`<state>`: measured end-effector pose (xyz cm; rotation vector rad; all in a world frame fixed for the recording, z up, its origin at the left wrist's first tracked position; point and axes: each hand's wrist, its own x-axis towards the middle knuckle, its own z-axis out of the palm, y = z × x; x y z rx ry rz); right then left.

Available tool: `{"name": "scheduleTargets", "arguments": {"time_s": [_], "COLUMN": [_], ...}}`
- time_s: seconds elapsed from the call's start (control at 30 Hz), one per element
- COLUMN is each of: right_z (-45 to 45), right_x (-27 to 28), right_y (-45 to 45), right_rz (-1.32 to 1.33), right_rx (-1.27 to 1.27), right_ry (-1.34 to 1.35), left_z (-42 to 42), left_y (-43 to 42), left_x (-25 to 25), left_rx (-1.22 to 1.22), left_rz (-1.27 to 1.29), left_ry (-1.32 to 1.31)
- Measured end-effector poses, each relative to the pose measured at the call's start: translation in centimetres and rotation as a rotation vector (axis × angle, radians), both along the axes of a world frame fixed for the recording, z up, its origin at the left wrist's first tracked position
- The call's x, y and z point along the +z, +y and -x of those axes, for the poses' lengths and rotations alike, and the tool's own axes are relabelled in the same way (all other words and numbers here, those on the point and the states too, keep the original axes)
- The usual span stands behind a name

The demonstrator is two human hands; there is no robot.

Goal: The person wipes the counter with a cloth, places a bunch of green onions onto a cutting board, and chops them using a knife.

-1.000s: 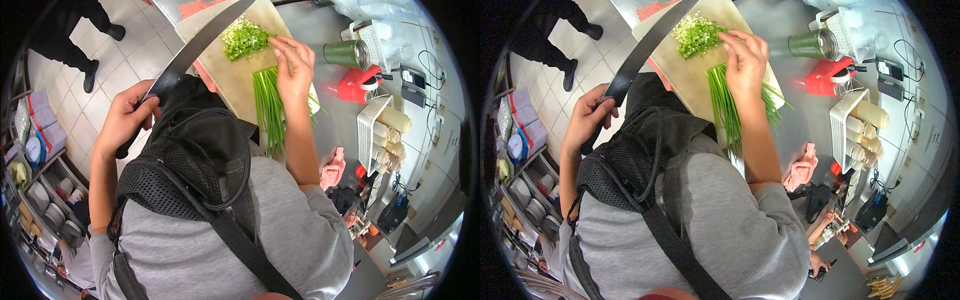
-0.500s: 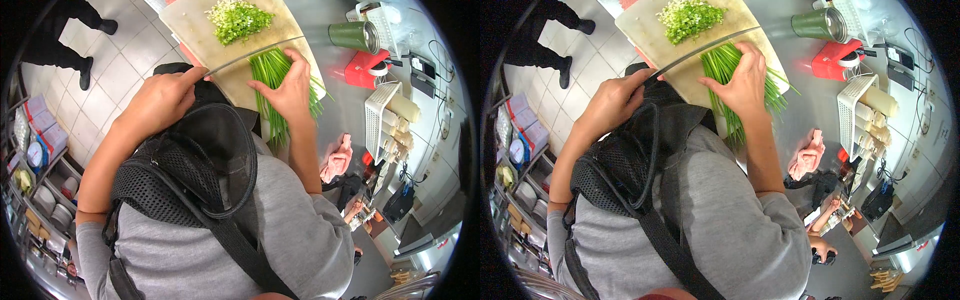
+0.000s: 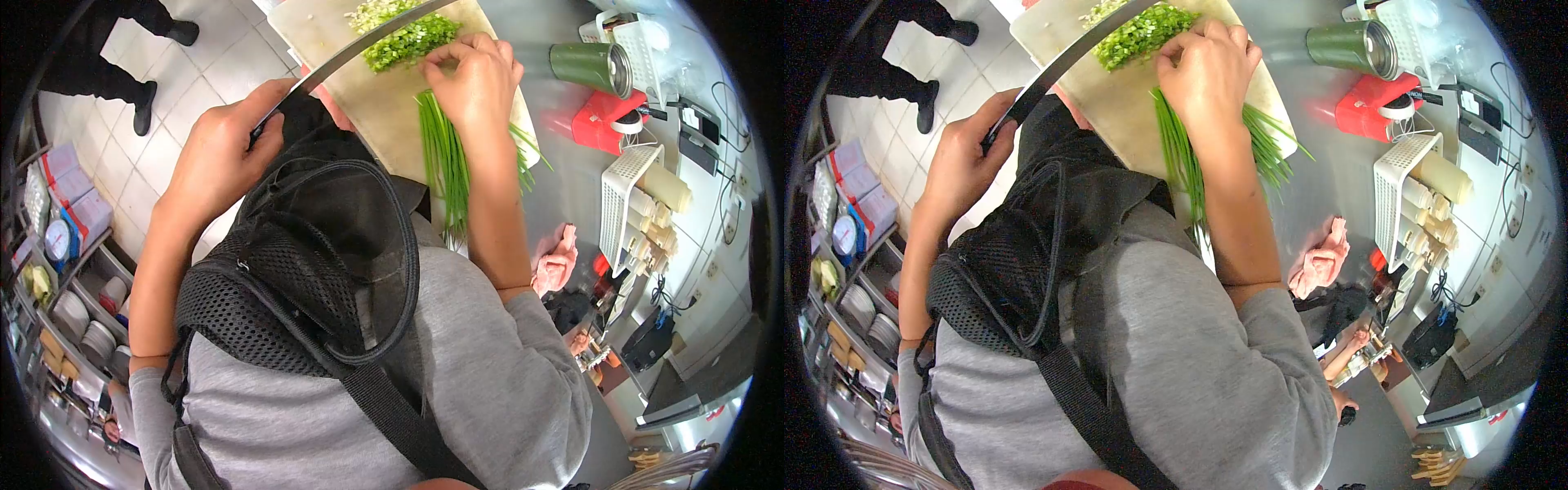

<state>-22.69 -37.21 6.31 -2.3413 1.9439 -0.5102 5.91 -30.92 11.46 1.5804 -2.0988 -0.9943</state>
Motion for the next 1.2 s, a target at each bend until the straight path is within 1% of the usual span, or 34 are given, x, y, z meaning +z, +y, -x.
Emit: {"name": "scheduleTargets", "arguments": {"time_s": [0.1,0.23,0.3,0.4,0.5,0.63,0.73,0.83,0.93,1.03,1.13,1.2], "right_z": [0.1,0.7,1.5,3.0,3.5,3.7,3.9,4.0,4.5,4.5,4.1,3.9], "right_x": [-0.4,-0.5,0.5,3.3,4.0,2.9,2.6,3.1,3.0,0.9,-1.3,-1.7], "right_y": [-0.2,-0.3,0.1,1.7,3.5,4.8,5.2,5.7,5.7,5.3,5.5,5.8], "right_rz": [-0.032,-0.085,-0.065,-0.027,-0.079,-0.153,-0.081,-0.099,-0.027,0.096,0.092,0.102], "right_rx": [0.003,-0.016,-0.025,-0.032,-0.059,-0.090,-0.084,-0.086,-0.074,0.051,0.164,0.159], "right_ry": [0.001,-0.085,-0.159,-0.147,-0.085,-0.049,-0.106,-0.117,-0.225,-0.483,-0.501,-0.485], "left_z": [-0.3,-0.2,0.0,0.3,0.3,0.5,0.9,1.1,1.0,1.2,1.7,1.9], "left_y": [0.2,0.2,0.1,0.2,0.2,0.2,0.2,0.3,0.2,0.2,0.4,0.5], "left_x": [-0.2,-0.6,-0.6,-0.3,-0.6,-0.8,-0.8,-1.0,-1.4,-2.0,-2.7,-3.0], "left_rx": [0.005,-0.016,-0.029,-0.067,-0.111,-0.174,-0.170,-0.173,-0.202,-0.233,-0.254,-0.263], "left_rz": [0.003,-0.003,0.003,0.002,0.002,-0.014,0.001,0.017,0.038,0.054,0.087,0.106], "left_ry": [-0.005,0.014,0.034,0.039,0.024,0.033,0.045,0.054,0.054,0.040,0.017,0.001]}}
